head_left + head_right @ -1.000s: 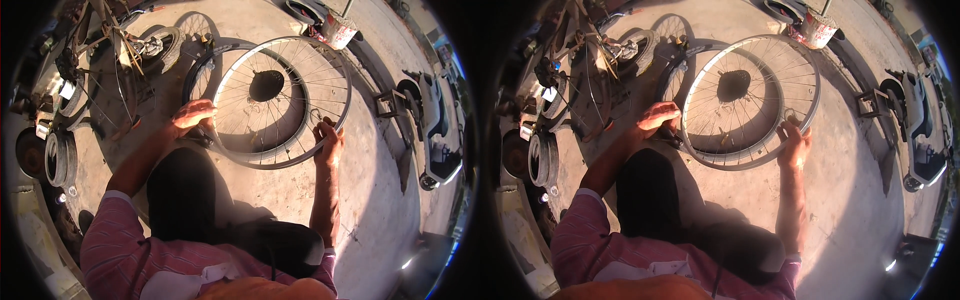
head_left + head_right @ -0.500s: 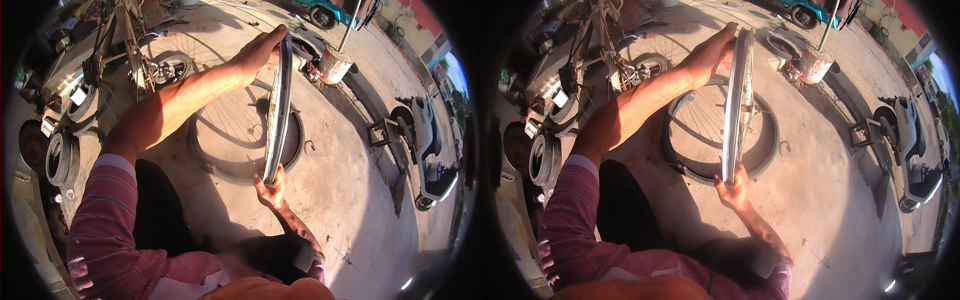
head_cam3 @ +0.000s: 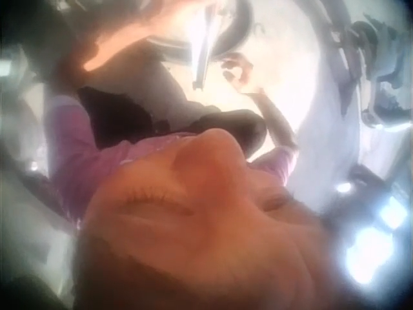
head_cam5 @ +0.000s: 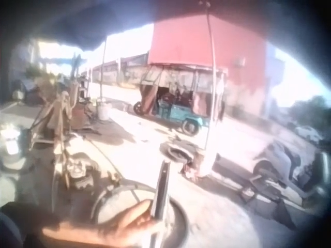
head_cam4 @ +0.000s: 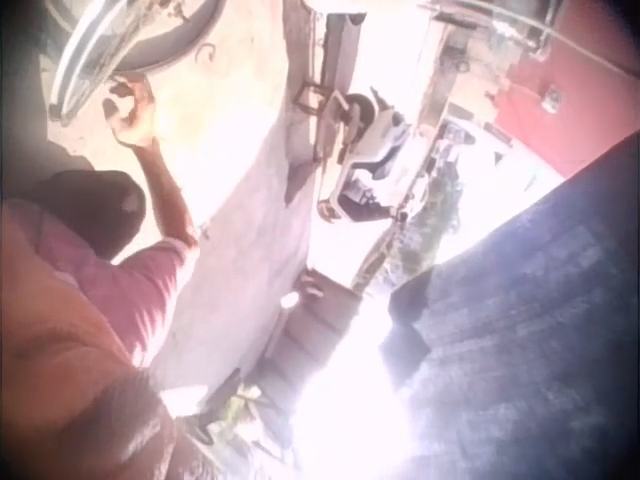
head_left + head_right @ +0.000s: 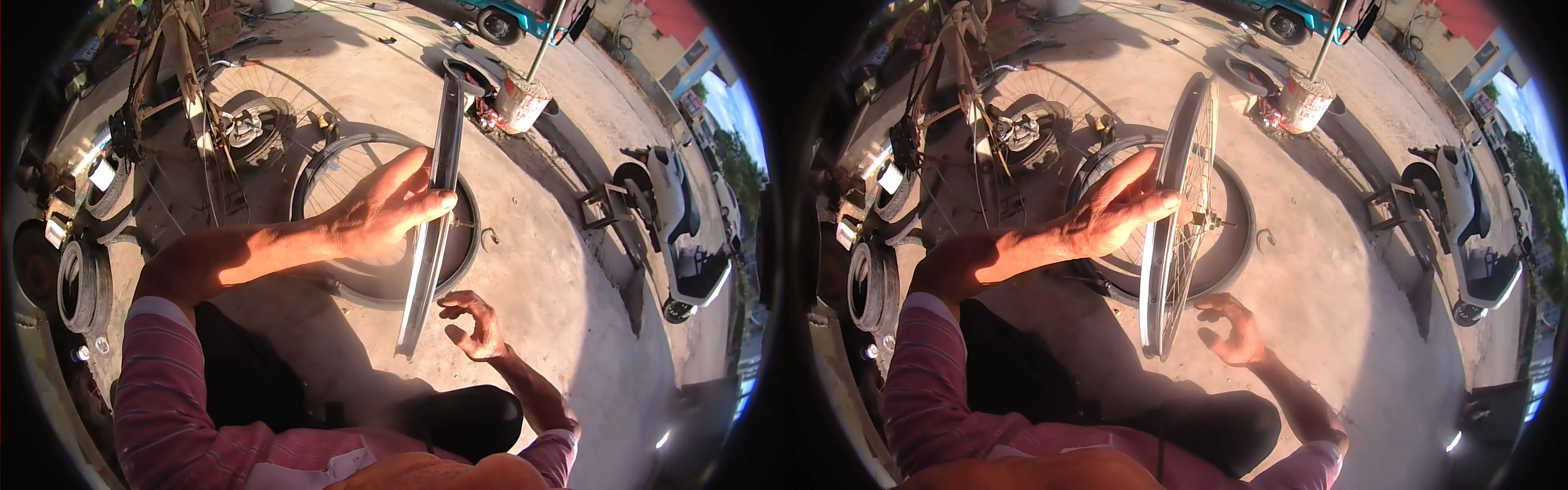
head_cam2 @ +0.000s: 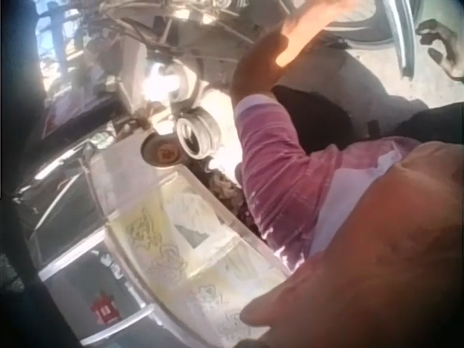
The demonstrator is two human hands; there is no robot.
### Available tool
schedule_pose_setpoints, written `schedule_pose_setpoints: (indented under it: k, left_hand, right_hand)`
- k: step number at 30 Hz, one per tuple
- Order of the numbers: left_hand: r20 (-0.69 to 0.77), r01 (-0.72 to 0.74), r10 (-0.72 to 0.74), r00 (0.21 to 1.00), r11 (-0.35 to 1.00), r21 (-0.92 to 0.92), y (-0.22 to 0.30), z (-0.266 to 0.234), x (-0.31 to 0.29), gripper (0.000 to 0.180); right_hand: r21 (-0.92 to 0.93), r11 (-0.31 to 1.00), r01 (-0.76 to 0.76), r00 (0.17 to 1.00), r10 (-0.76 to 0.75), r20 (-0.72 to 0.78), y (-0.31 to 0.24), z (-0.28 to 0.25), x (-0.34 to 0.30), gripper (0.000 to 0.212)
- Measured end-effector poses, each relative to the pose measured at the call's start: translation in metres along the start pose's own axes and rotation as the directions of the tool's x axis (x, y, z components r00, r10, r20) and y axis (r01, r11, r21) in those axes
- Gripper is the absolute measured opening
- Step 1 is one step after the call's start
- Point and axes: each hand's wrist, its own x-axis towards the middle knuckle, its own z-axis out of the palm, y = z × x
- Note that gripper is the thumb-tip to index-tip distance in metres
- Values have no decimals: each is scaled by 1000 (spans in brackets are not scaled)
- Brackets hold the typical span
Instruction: The person removes an inner tube from a bicycle wheel and begins installing a new tube using a screwdriver to seat the tire bead onto the rim.
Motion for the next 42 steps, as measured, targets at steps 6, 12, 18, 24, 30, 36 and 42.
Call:
schedule_pose_setpoints:
  k: [6, 12, 18, 24, 30, 36, 42]
  left_hand:
    - [48, 134, -130, 990, 988, -82, 8, 4, -20, 25]
    - [99, -67, 43, 994, 965, 253, 24, 14, -44, 50]
    - [150, -78, 55, 987, 986, 150, 23, 6, -39, 56]
    - [148, 180, -180, 973, 984, 13, 13, -9, -29, 41]
    - [105, 352, -366, 924, 926, 134, 28, -24, -14, 54]
    - [19, 152, -162, 987, 955, 255, 16, -26, -10, 48]
    - [-47, 73, -59, 997, 905, 419, 8, -56, 4, 36]
  right_hand:
    - [153, 979, 136, 924, -70, -375, -101, -33, 91, 68]
    - [409, 906, 108, 969, -4, -249, -159, -6, 142, 58]
    - [524, 838, 150, 964, -7, -266, -159, -1, 143, 54]
    - [564, 787, 250, 941, -60, -333, -135, 2, 161, 52]
    - [615, 728, 302, 913, -36, -405, -107, -1, 171, 43]
    - [562, 769, 305, 899, -37, -437, -105, -6, 164, 42]
    - [36, 992, 123, 824, -82, -560, -111, -15, 160, 40]
